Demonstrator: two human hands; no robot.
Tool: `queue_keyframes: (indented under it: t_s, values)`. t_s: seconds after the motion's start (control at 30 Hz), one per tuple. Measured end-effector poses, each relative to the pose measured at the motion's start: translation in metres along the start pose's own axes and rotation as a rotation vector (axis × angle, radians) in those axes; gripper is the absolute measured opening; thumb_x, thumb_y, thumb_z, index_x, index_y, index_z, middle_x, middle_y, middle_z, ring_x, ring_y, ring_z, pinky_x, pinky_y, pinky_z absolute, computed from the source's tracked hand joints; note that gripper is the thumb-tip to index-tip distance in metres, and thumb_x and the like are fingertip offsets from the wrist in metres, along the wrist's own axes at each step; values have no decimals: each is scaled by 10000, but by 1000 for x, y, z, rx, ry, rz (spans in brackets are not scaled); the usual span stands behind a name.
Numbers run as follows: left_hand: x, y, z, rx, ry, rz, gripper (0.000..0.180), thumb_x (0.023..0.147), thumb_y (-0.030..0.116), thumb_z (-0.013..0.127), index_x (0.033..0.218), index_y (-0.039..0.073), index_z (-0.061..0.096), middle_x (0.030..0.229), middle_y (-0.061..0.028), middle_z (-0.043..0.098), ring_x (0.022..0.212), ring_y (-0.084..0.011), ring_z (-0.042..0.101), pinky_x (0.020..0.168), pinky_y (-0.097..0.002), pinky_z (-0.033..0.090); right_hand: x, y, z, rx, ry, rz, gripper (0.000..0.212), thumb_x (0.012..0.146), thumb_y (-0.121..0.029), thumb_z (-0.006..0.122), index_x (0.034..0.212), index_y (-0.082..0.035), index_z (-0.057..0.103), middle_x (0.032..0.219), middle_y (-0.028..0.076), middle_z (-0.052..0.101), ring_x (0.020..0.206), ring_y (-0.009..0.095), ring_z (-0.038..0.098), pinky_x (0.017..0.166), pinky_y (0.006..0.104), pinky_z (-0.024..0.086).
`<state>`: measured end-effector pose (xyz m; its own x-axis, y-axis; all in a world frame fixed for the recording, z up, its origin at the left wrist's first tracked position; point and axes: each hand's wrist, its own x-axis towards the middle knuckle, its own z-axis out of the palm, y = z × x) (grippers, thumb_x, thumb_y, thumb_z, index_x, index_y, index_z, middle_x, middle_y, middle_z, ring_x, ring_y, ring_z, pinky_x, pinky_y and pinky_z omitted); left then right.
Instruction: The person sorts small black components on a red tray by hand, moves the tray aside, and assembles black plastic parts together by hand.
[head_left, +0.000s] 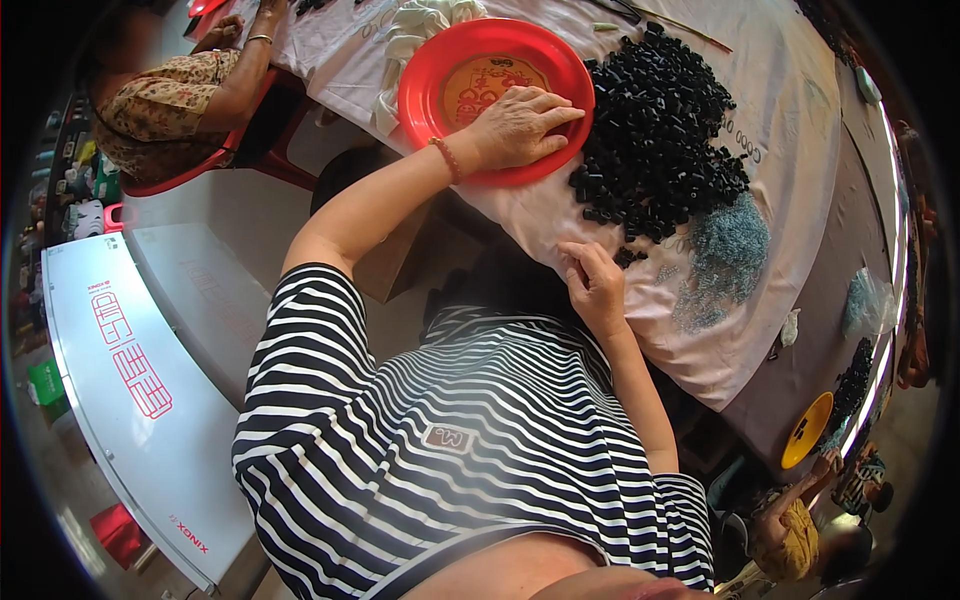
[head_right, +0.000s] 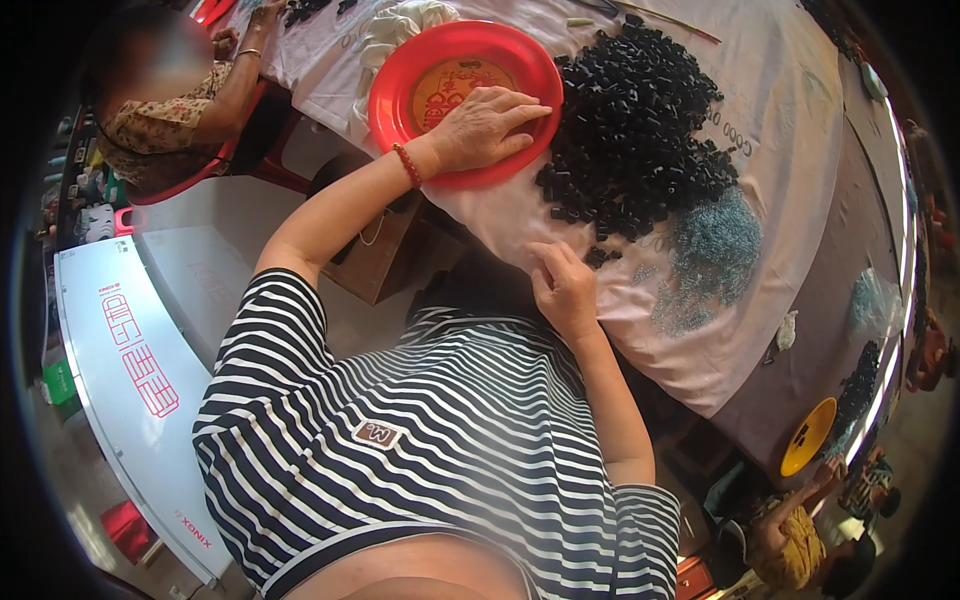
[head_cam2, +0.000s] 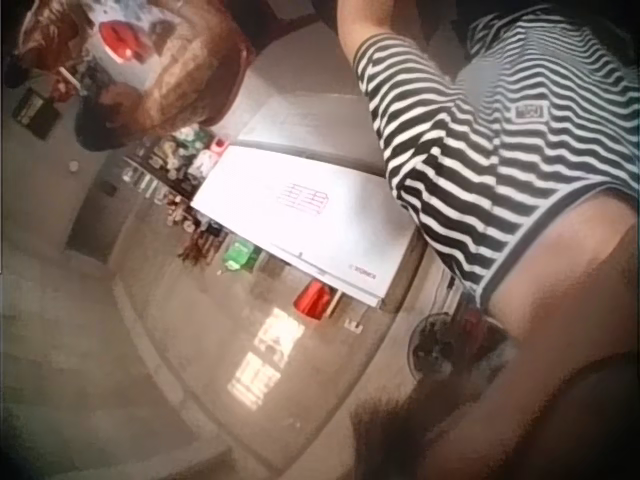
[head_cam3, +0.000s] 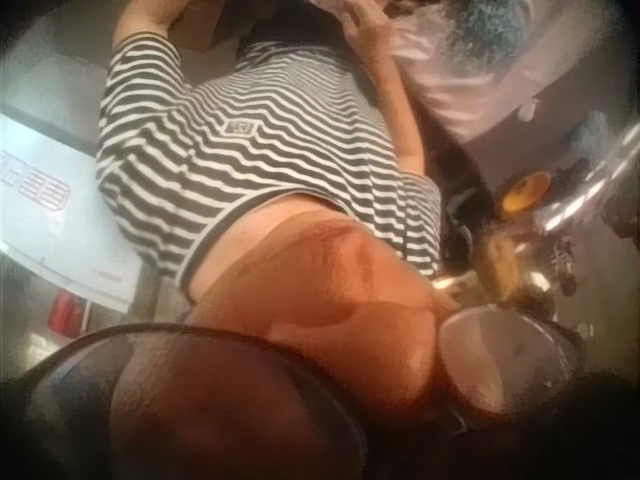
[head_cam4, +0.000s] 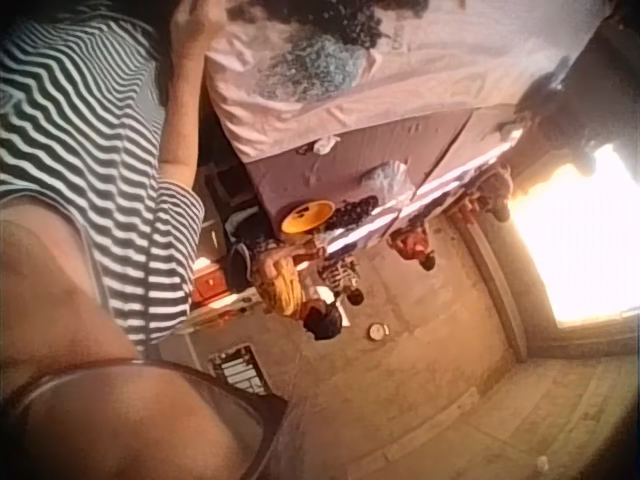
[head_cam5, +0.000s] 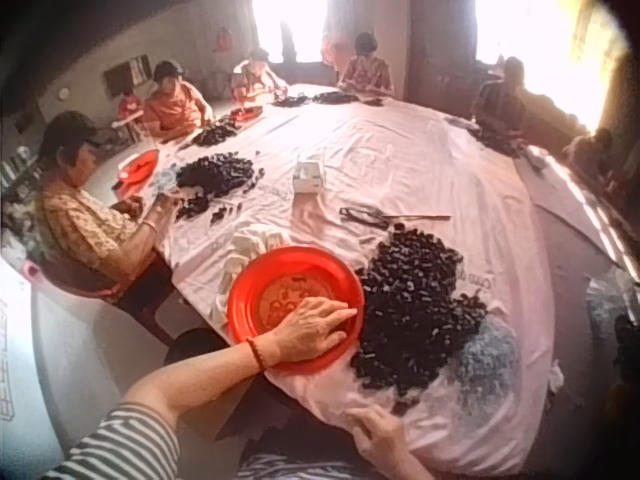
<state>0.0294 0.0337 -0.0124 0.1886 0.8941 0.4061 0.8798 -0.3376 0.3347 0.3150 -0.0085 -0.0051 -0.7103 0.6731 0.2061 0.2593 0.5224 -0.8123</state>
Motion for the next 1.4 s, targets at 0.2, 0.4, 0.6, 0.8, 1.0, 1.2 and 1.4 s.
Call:
queue_keyframes:
  t_s: [0.2,0.4,0.6,0.8,1.0,1.2,1.4]
  values:
    - [-19,-10,-26,94,-92,63,519,888,411,671,1340,165,599,1379,-59,544,1313,-254,466,1121,-452,314,-3,0,1,8,0,11,336,749,73,634,1052,-62,686,844,86,631,600,209,575,568,327,480]
    - [-27,-12,-29,189,-68,42,478,873,381,679,1292,163,606,1319,-60,546,1227,-262,495,1079,-426,352,-4,-3,-1,-15,-33,17,333,772,126,637,1059,-35,687,849,68,622,636,169,563,589,269,463]
    - [-14,-15,-15,302,-54,94,273,861,279,683,1043,96,591,1062,-85,539,1046,-261,537,939,-385,465,-2,-1,0,-9,-18,10,351,744,78,634,1062,-61,686,831,83,621,598,204,574,565,323,480]
    - [-10,-16,-8,376,34,90,240,855,250,687,945,86,538,901,-81,535,872,-229,620,670,-326,569,-3,1,1,-19,-24,7,351,744,73,643,1065,-63,685,839,81,623,613,209,585,575,324,487]
    - [0,-24,-5,325,99,24,223,887,238,668,911,72,521,806,-99,549,733,-243,675,610,-340,582,-3,1,1,-2,-14,12,357,744,71,647,1070,-69,685,844,81,625,622,213,592,583,324,495]
    - [6,-44,-8,127,282,-104,228,909,234,660,934,28,565,808,-125,620,684,-287,681,634,-369,569,-2,-1,1,-8,-14,1,351,741,74,645,1061,-66,683,844,80,626,622,215,592,579,326,491]
    - [2,-61,-41,-670,335,-746,286,963,315,666,887,49,595,749,-32,637,577,-103,587,503,-250,473,-3,-3,2,-22,-24,-20,356,743,76,640,1068,-65,679,847,83,626,615,216,588,576,325,486]
